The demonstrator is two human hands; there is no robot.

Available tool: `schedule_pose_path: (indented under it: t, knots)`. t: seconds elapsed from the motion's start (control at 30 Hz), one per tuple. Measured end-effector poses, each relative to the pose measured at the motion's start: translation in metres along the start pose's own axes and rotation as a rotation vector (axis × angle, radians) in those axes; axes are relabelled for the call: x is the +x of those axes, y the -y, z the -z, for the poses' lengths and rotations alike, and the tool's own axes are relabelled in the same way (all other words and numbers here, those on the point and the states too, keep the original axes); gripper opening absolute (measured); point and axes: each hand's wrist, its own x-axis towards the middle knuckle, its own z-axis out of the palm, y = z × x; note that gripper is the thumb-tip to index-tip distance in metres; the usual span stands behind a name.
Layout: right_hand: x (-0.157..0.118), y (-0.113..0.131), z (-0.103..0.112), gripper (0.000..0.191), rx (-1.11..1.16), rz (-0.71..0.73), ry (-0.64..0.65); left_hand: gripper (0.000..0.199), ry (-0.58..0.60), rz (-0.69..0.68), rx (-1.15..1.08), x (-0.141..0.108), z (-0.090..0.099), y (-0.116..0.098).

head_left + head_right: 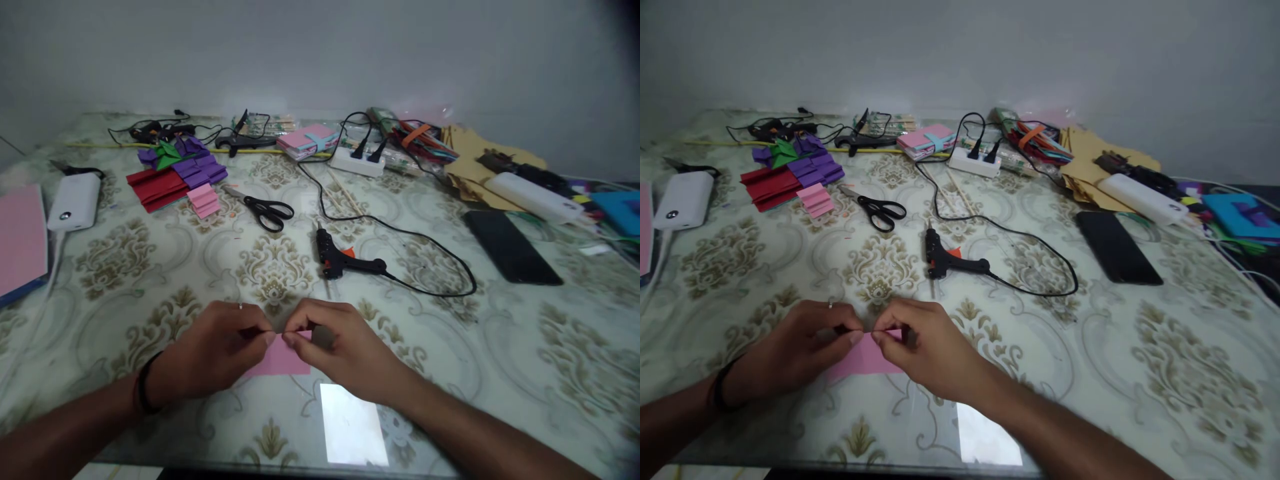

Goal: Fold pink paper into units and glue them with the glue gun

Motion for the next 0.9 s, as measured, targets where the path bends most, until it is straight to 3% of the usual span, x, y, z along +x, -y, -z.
schedule_pose_path:
  t: [0.13, 0.27, 0.5, 0.63, 0.9]
  knots:
    - [-0.002, 0.003, -0.001, 0.014, 0.011, -0.011, 0.024, 0.025, 0.059, -0.076, 0.057, 0.0, 0.001, 0.002]
    - [-0.001, 0.005, 0.006, 0.013, 0.099, -0.065, 0.019, 0.023, 0.15, -0.07, -0.02, 0.001, 0.014, 0.006]
    - [0.005, 0.001, 0.02, 0.017, 0.216, -0.138, -0.027, 0.031, 0.111, 0.007, -0.083, 0.01, 0.041, 0.014]
    - [0.004, 0.0, 0.016, 0.019, 0.212, -0.173, -0.006, 0.024, -0.045, 0.012, -0.034, 0.01, 0.034, 0.013]
    - [0.002, 0.0, 0.002, 0.015, 0.112, -0.141, 0.06, 0.022, 0.099, -0.027, -0.042, 0.005, 0.003, 0.01]
